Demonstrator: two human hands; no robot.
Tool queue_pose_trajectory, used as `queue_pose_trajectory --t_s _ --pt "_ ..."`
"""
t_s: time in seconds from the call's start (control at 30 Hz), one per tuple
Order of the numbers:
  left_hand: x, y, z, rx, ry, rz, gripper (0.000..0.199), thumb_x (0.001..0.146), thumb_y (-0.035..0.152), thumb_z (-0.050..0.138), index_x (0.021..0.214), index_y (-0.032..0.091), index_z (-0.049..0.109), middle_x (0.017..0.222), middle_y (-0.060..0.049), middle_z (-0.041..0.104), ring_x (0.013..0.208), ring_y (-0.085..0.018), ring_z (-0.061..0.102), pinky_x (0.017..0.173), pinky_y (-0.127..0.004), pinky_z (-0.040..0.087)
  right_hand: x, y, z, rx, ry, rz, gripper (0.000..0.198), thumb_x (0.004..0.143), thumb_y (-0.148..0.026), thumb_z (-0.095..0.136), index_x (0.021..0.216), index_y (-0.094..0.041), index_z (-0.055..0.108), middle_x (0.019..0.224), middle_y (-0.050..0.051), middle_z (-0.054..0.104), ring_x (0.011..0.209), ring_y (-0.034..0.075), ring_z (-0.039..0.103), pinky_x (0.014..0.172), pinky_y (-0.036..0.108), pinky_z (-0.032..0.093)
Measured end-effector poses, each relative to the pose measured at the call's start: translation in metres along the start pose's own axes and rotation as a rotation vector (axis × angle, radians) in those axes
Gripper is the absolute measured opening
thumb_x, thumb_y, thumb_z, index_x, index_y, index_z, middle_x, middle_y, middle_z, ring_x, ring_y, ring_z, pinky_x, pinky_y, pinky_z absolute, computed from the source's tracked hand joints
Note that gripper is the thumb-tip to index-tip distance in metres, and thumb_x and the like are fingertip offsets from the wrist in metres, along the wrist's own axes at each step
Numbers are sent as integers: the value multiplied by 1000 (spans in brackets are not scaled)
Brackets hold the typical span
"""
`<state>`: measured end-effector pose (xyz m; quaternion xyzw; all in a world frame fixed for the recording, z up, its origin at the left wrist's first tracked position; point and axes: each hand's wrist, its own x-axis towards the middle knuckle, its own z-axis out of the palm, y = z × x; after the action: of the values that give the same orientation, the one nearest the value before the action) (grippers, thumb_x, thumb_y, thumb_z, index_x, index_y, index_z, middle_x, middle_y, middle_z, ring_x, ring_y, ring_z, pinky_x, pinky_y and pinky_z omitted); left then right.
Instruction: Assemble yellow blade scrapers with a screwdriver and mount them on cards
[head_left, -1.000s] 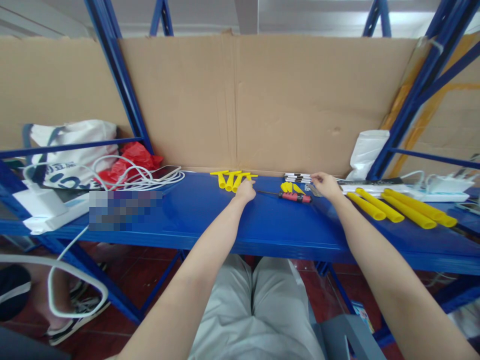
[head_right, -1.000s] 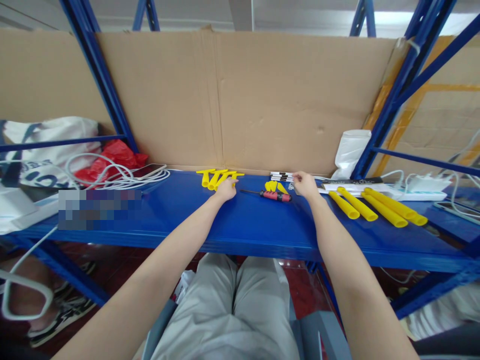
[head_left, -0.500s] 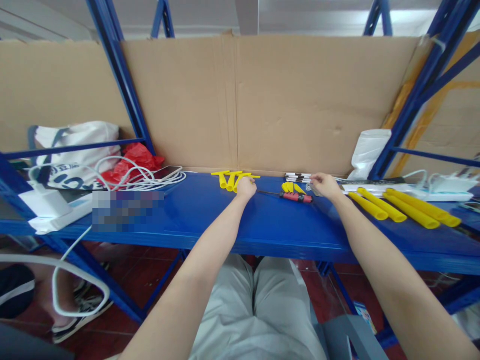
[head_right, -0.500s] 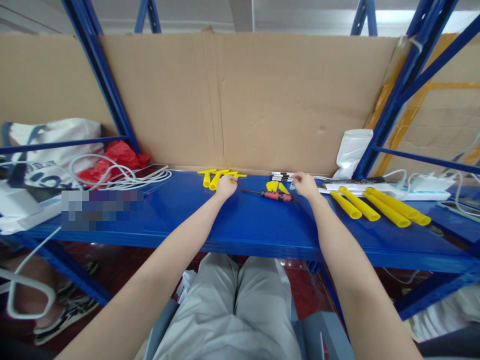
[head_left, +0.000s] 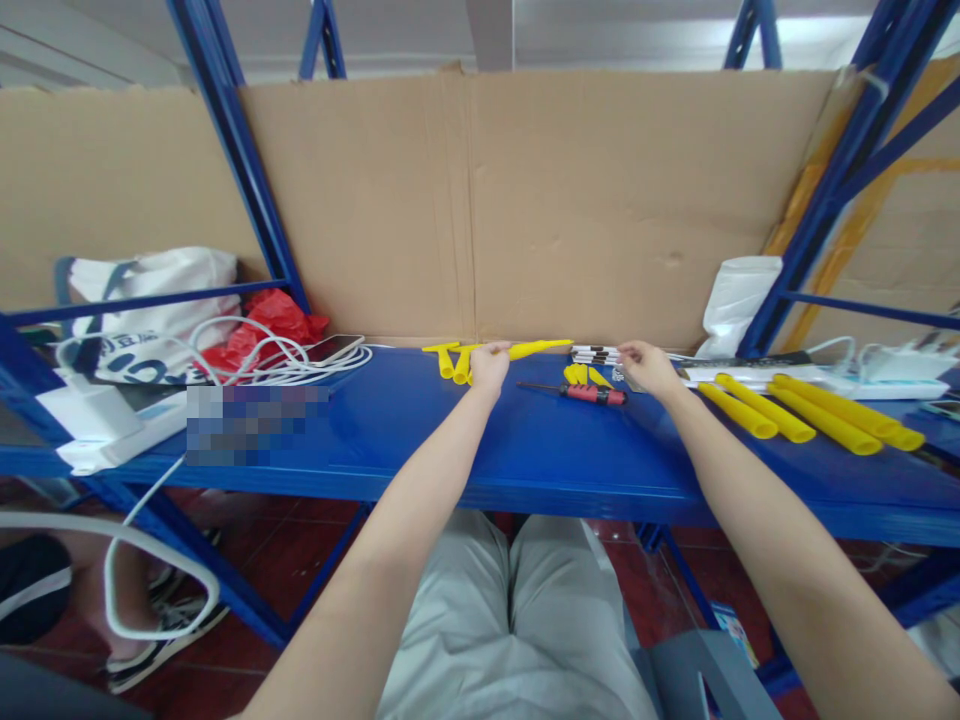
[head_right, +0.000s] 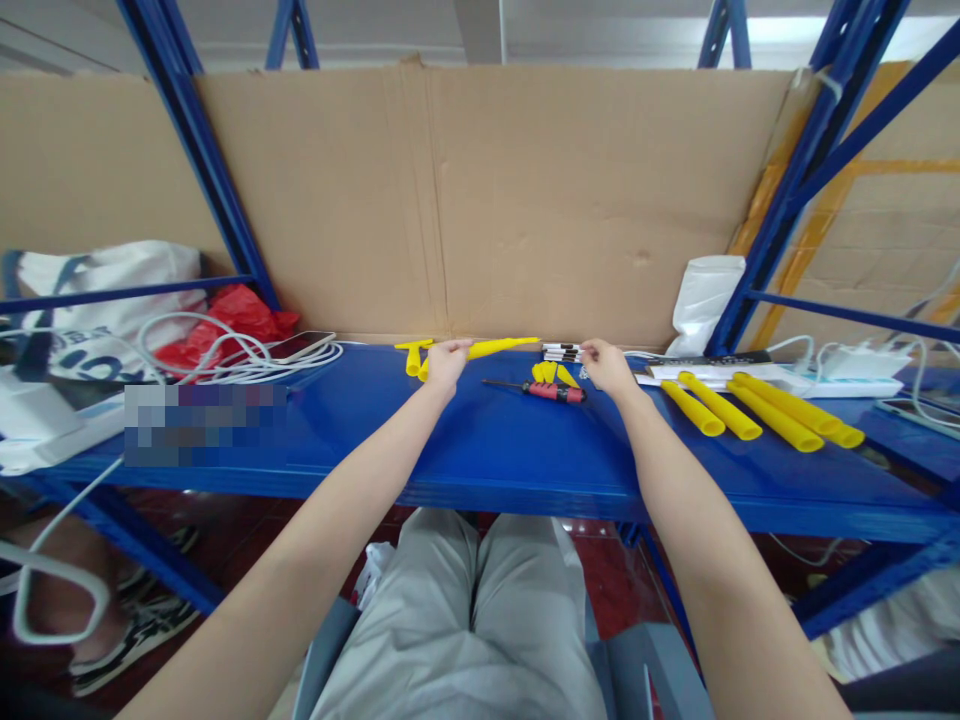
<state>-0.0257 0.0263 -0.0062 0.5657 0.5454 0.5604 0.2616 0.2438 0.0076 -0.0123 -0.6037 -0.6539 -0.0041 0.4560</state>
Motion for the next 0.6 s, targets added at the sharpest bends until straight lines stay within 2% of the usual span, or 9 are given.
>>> queue_pose_trajectory --t_s 0.13,0.23,0.3,0.43,0.5,0.6 --pt "-9 10 4 -151 -158 31 32 83 7 47 101 18 71 113 -2 68 104 -15 63 90 -27 50 1 -11 5 379 -8 136 18 84 -31 50 91 -16 58 75 7 70 64 14 64 58 24 51" --pt "-17 18 7 -283 -299 89 25 82 7 50 95 15 70 116 -6 66 105 -15 62 90 -29 50 -1 -22 5 642 -41 252 21 87 -38 48 87 -18 54 70 5 68 56 12 62 48 21 48" --pt "-22 21 9 -344 -376 106 22 82 5 50 92 12 68 118 -9 65 103 -16 63 88 -29 52 -2 -27 4 738 -37 292 18 86 -37 51 87 -19 52 69 4 66 55 12 62 47 21 48" --pt "-29 22 12 -309 -448 164 21 80 2 54 98 11 60 118 -12 63 93 -14 65 75 -26 56 -2 -29 0 790 36 330 15 82 -31 56 87 -20 47 67 2 65 52 12 61 49 22 48" --pt "-32 19 14 -207 -465 175 28 80 6 59 107 13 54 114 -12 64 77 -11 65 62 -23 56 -2 -28 0 764 28 303 14 81 -29 56 85 -20 46 68 2 65 52 11 61 51 22 48" --pt "-35 13 15 3 -533 159 32 83 18 61 112 15 48 93 -7 69 48 -6 57 45 -19 49 -2 -30 3 703 -43 239 9 81 -25 55 81 -19 48 66 1 63 49 9 58 49 20 46"
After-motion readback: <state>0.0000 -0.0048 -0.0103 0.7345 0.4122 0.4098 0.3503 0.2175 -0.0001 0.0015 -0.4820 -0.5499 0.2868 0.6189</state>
